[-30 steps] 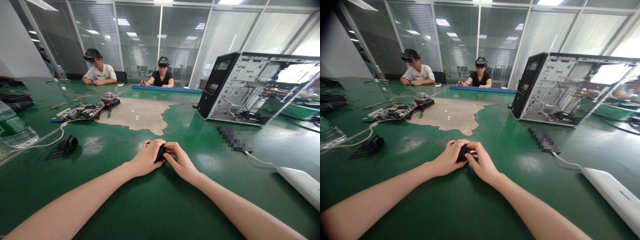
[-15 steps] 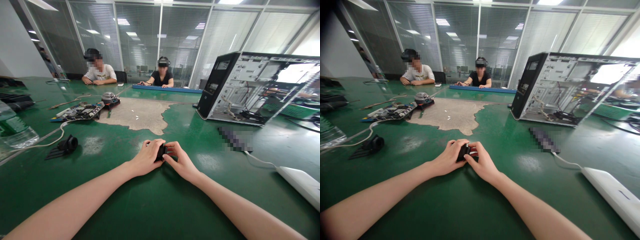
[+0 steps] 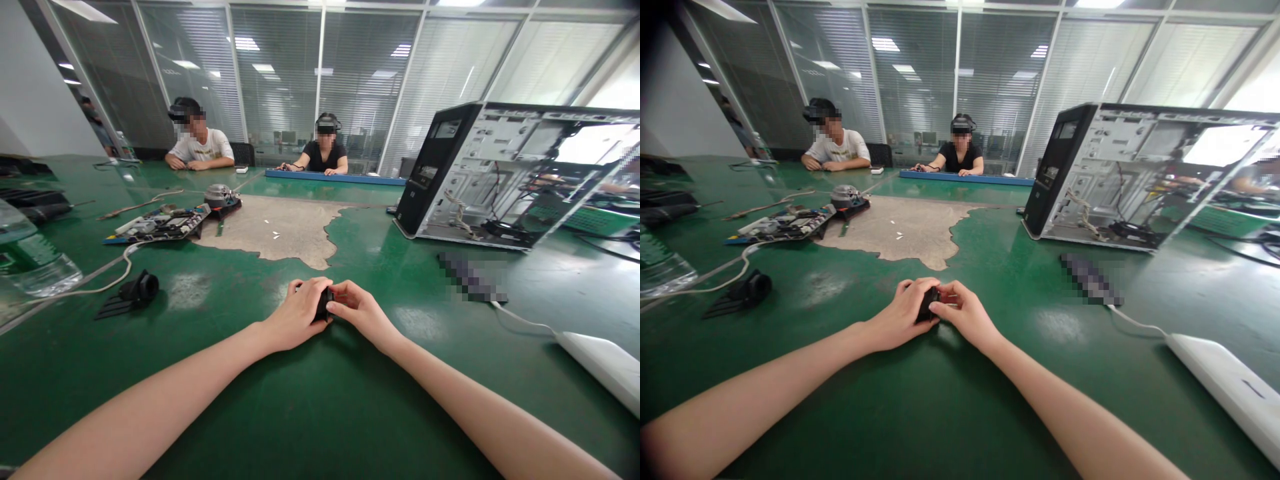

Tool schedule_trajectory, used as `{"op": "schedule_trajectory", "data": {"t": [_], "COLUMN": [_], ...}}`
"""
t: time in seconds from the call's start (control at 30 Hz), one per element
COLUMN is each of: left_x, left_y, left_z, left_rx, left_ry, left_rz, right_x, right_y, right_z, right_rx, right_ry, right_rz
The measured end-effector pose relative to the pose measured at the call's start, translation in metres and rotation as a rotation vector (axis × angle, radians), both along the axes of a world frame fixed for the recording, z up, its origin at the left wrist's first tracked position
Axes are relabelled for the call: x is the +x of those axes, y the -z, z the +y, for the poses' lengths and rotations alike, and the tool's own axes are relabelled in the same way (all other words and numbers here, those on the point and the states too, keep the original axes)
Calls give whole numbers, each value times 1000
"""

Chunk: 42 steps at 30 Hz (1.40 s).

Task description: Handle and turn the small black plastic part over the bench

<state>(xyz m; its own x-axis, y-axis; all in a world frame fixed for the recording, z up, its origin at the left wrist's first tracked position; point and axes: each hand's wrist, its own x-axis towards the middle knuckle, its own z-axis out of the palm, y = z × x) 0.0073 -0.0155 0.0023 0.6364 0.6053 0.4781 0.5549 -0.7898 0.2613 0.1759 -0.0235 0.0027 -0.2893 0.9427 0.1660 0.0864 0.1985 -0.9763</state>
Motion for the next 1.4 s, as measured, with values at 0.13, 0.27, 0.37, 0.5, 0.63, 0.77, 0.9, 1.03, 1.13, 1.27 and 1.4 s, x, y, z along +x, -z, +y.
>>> {"op": "schedule_trajectory", "data": {"t": [0.13,0.27,0.37,0.5,0.63,0.77,0.9,1.03,1.13,1.27,1.4], "left_x": [0,-1,-1,-1,-6,-11,-15,-22,-22,-14,-5], "left_y": [0,1,1,-2,-10,-20,-25,-26,-24,-19,-11], "left_z": [-1,-1,-1,-3,-6,-2,8,16,14,8,6], "left_rx": [22,43,57,66,-26,-167,-78,-111,-103,-43,-17], "left_ry": [15,15,19,33,117,151,101,98,115,38,-73], "left_rz": [13,24,38,34,10,-14,68,176,192,144,154], "right_x": [0,-2,-4,-5,-6,-6,-6,-6,-4,-4,-6], "right_y": [-3,-1,2,3,2,4,5,4,4,5,6], "right_z": [1,-3,-7,-10,-12,-12,-11,-10,-11,-12,-13], "right_rx": [-98,-30,12,10,40,111,155,157,161,178,178], "right_ry": [20,47,17,-49,-31,-24,-20,-25,-36,-40,-25], "right_rz": [-27,-19,39,60,48,19,-33,-47,-58,-96,-82]}}
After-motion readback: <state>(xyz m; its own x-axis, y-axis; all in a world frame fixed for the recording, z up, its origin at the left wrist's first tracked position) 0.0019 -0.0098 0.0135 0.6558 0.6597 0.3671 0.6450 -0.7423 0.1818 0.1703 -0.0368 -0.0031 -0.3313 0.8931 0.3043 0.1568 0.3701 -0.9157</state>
